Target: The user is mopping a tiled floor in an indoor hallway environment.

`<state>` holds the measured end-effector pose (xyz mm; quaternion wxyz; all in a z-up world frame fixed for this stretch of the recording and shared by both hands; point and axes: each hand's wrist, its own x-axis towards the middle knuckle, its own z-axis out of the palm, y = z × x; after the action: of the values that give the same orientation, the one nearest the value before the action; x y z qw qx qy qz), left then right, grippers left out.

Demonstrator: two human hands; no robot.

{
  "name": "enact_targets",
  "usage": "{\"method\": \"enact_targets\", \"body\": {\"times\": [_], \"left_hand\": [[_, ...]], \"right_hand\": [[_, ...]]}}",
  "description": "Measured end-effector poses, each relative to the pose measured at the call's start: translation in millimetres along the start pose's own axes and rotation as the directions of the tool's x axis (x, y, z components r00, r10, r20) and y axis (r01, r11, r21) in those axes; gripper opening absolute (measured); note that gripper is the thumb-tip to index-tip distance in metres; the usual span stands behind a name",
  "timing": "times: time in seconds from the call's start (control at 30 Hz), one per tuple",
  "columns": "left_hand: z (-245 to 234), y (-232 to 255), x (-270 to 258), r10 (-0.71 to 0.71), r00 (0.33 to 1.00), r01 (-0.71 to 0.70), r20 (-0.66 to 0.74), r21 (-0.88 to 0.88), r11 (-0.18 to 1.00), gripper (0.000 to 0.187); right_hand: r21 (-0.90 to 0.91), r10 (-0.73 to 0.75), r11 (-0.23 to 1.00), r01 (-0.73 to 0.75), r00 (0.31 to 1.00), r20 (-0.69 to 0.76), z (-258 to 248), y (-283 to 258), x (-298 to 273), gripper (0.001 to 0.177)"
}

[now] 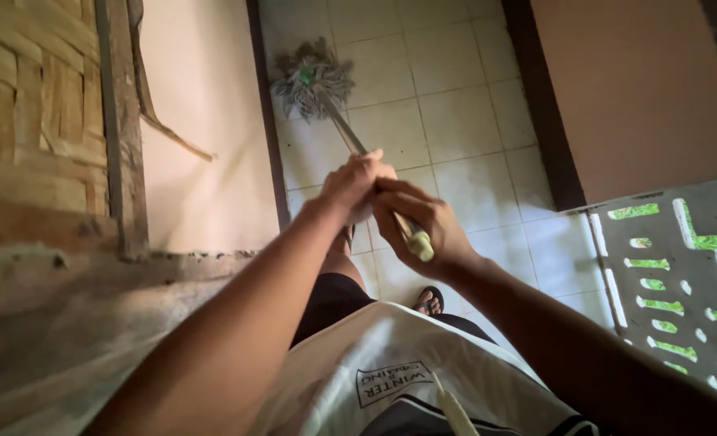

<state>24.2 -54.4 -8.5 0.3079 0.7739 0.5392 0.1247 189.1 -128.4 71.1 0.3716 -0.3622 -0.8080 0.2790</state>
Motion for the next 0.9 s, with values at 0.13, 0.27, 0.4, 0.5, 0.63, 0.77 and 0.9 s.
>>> {"method": "enact_targets", "body": {"times": [0.13, 0.27, 0.4, 0.5, 0.63, 0.77, 0.9], "left_hand": [[-4, -71, 61, -0.008, 1.000, 0.007, 0.017, 0.057, 0.998, 0.016], [13, -155, 123, -0.031, 0.973, 0.160, 0.229, -0.571, 0.805, 0.034], [-13, -162, 133, -0.094, 0.968, 0.206, 0.233, -0.522, 0.827, 0.035], [-27, -156, 139, -0.130, 0.962, 0.235, 0.242, -0.479, 0.846, 0.036], [-25, -147, 144, -0.148, 0.958, 0.245, 0.246, -0.431, 0.868, 0.038], [3, -125, 116, 0.072, 0.990, -0.056, 0.122, -0.130, 0.990, 0.006], [24, -81, 76, 0.094, 0.991, -0.103, 0.096, 0.088, 0.991, 0.019]], "right_hand": [[0.047, 0.012, 0.999, -0.012, 1.000, -0.014, 14, 22, 56, 0.014], [0.064, 0.041, 0.997, -0.044, 0.998, 0.052, 23, 41, 108, 0.013], [0.138, 0.079, 0.987, -0.086, 0.995, 0.061, 29, 48, 140, 0.012], [0.088, 0.116, 0.989, -0.120, 0.992, 0.049, 27, 50, 142, 0.011], [0.067, 0.030, 0.997, -0.033, 0.999, 0.045, 21, 46, 125, 0.013], [0.072, 0.083, 0.994, -0.087, 0.994, 0.065, 14, 32, 88, 0.013], [0.125, 0.105, 0.986, -0.112, 0.992, 0.064, -4, 7, 45, 0.017]]}}
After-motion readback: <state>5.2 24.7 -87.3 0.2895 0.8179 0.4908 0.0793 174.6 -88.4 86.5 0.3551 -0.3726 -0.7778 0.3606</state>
